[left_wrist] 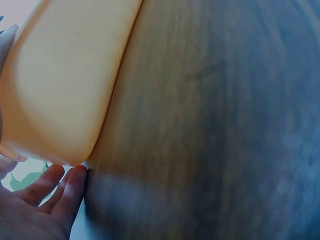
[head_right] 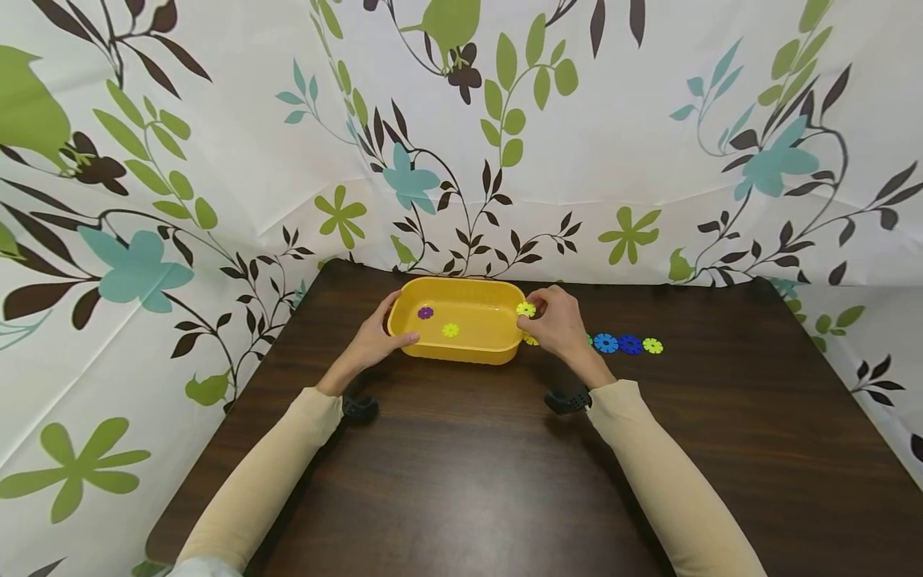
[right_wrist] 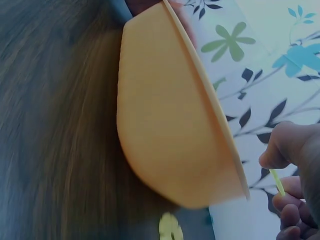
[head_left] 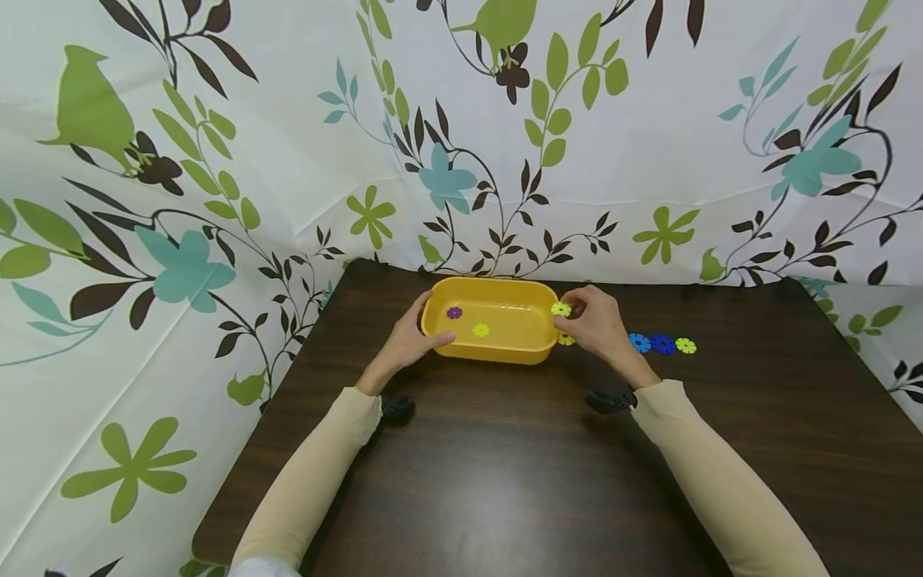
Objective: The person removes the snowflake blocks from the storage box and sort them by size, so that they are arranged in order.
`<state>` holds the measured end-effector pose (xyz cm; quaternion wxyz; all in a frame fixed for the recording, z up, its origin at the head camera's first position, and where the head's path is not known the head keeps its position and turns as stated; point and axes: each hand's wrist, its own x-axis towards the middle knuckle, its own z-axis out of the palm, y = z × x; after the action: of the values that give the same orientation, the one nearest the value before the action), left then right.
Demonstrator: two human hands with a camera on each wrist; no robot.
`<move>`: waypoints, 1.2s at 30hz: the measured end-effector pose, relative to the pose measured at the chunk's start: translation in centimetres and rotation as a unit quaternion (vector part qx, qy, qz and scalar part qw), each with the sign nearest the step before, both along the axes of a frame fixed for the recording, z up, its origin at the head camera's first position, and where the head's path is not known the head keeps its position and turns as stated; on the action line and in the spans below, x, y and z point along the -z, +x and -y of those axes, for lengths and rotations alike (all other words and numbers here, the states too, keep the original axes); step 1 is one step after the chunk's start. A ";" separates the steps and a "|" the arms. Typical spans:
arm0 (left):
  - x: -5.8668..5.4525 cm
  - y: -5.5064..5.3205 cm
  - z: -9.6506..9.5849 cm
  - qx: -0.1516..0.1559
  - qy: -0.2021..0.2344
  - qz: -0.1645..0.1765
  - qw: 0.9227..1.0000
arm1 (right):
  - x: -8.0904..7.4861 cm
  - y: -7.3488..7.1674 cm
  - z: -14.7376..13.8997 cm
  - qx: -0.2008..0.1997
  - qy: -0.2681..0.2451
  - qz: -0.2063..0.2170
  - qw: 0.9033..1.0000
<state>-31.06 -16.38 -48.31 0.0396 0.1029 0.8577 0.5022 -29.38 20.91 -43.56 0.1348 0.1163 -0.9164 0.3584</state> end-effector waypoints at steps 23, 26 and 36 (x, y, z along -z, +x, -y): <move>-0.1 0.2 0.0 -0.003 -0.019 -0.006 1.000 | 1.9 2.5 -10.0 0.101 0.017 -0.032 0.994; -0.1 0.2 -0.1 -0.003 -0.020 -0.005 1.000 | 2.4 2.7 -11.3 0.110 0.023 -0.030 0.993; -0.1 0.2 -0.1 -0.004 -0.019 -0.001 1.000 | 3.8 3.5 -15.1 0.137 0.035 -0.020 0.990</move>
<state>-30.82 -16.24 -48.19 0.0384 0.0989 0.8678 0.4855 -25.83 36.03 -47.40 0.1962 0.0016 -0.9330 0.3018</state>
